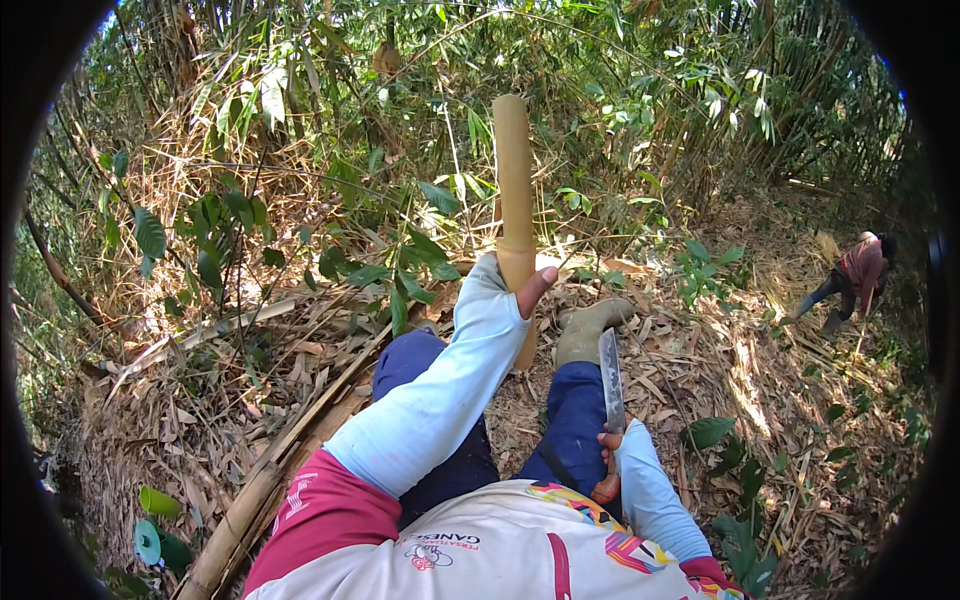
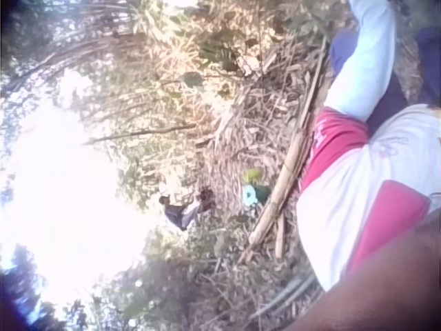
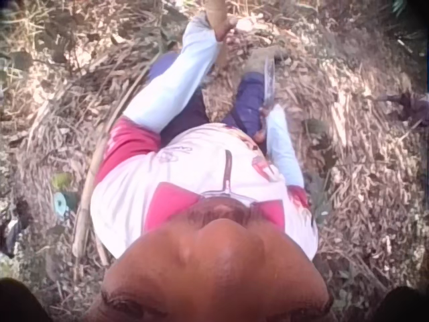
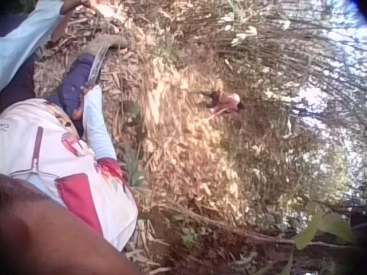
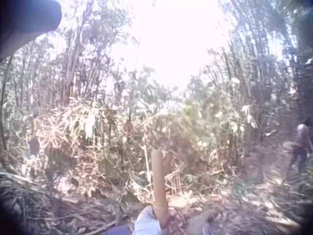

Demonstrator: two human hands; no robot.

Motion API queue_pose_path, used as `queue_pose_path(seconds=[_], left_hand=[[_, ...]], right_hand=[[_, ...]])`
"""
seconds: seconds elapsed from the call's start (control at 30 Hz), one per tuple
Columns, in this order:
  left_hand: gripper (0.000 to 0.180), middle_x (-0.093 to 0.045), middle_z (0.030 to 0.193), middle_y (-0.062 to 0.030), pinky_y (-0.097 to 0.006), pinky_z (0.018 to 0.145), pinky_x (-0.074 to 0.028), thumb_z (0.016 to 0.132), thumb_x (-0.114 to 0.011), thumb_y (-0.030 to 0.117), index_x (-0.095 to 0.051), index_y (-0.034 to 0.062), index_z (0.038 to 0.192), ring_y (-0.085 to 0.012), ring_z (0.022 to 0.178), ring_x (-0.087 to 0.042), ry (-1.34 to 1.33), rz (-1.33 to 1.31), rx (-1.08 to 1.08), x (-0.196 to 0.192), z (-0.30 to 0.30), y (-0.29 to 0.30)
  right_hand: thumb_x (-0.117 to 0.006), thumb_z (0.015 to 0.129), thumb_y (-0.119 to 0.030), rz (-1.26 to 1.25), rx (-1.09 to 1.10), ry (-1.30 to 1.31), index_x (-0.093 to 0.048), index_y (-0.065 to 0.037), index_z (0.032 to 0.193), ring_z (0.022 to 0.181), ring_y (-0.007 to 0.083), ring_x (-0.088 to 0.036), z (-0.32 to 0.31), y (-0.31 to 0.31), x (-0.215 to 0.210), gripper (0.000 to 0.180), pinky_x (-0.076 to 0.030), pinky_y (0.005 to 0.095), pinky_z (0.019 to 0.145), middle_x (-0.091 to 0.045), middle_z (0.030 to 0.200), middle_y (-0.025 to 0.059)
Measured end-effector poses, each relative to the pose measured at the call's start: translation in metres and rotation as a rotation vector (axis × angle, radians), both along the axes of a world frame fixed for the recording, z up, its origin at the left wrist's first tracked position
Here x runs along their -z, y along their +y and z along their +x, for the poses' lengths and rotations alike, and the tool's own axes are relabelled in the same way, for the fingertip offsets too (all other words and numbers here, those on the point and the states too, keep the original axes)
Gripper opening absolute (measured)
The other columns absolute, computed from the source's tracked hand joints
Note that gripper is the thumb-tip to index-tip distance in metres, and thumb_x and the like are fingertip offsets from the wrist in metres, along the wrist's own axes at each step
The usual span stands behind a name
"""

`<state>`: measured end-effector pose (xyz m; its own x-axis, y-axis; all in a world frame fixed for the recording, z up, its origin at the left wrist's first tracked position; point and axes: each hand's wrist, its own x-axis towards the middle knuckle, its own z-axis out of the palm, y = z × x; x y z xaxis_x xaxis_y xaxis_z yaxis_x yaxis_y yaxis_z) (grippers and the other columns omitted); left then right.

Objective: The person sits on the forest floor and uses a large machete to split and carve a piece of bamboo. They repeatedly strike the bamboo to split it lengthwise and then use the blade to shave and shape the inner surface of the split piece.

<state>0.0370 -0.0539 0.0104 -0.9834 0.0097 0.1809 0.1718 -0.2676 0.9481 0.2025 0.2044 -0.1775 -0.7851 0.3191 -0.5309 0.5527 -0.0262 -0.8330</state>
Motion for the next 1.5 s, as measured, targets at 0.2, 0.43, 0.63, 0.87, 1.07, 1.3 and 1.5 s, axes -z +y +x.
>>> queue_pose_path(seconds=[0.2,0.43,0.63,0.87,1.07,1.3,1.5], left_hand=[[0.046,-0.063,0.08,-0.005,-0.025,0.06,-0.046,0.075,-0.08,0.031,-0.055,0.0006,0.098,-0.0109,0.069,-0.057,-0.011,0.002,-0.025,-0.01,-0.009,-0.005],[0.049,-0.064,0.081,-0.0056,-0.026,0.061,-0.046,0.072,-0.081,0.033,-0.057,0.0005,0.099,-0.0119,0.069,-0.057,-0.028,-0.054,-0.061,-0.001,-0.028,-0.009],[0.05,-0.063,0.081,-0.0055,-0.026,0.061,-0.046,0.07,-0.082,0.033,-0.057,0.0008,0.098,-0.012,0.069,-0.057,-0.018,-0.038,-0.076,-0.001,-0.032,-0.007],[0.048,-0.063,0.082,-0.0063,-0.027,0.061,-0.047,0.071,-0.083,0.031,-0.057,0.0003,0.098,-0.0123,0.069,-0.057,0.003,-0.009,-0.028,-0.001,-0.033,-0.01],[0.05,-0.061,0.082,-0.0048,-0.028,0.063,-0.047,0.071,-0.082,0.033,-0.057,0.0008,0.1,-0.0126,0.07,-0.056,-0.003,0.072,0.046,-0.003,-0.043,-0.013],[0.044,-0.059,0.08,-0.0047,-0.031,0.061,-0.051,0.076,-0.079,0.03,-0.055,0.0029,0.102,-0.017,0.068,-0.058,-0.058,0.302,0.056,-0.001,-0.066,-0.024],[0.034,-0.061,0.084,-0.0079,-0.035,0.062,-0.054,0.08,-0.077,0.02,-0.053,0.0057,0.1,-0.0202,0.071,-0.061,-0.017,0.628,0.05,0.016,-0.095,-0.032]], right_hand=[[-0.074,0.068,0.002,-0.043,0.023,-0.121,-0.054,-0.004,0.103,0.052,0.0189,-0.057,0.008,0.002,0.03,0.04,-0.05,0.0366,0.047,-0.058,0.068,0.0079],[-0.074,0.068,0.002,-0.094,-0.018,-0.154,-0.056,-0.004,0.104,0.053,0.0186,-0.058,0.006,-0.002,0.039,0.04,-0.05,0.0361,0.048,-0.059,0.069,0.008],[-0.074,0.068,0.001,-0.082,-0.028,-0.182,-0.057,-0.004,0.103,0.053,0.0186,-0.059,0.001,-0.005,0.035,0.04,-0.05,0.0356,0.048,-0.06,0.069,0.0082],[-0.073,0.068,0.002,-0.091,0.001,-0.192,-0.056,-0.002,0.102,0.053,0.0193,-0.059,0.002,-0.01,0.025,0.038,-0.051,0.0361,0.049,-0.061,0.071,0.0092],[-0.071,0.069,0.003,-0.136,0.025,-0.179,-0.056,-0.002,0.103,0.053,0.0199,-0.059,0.005,-0.008,0.025,0.037,-0.05,0.0362,0.048,-0.061,0.072,0.0097],[-0.071,0.068,0.003,-0.139,0.017,-0.177,-0.056,-0.003,0.103,0.053,0.0196,-0.058,0.004,-0.002,0.04,0.038,-0.051,0.0362,0.048,-0.06,0.071,0.0092],[-0.072,0.068,0.003,-0.141,0.005,-0.165,-0.056,-0.003,0.103,0.052,0.0192,-0.058,0.005,-0.002,0.037,0.039,-0.051,0.036,0.048,-0.06,0.07,0.0085]])
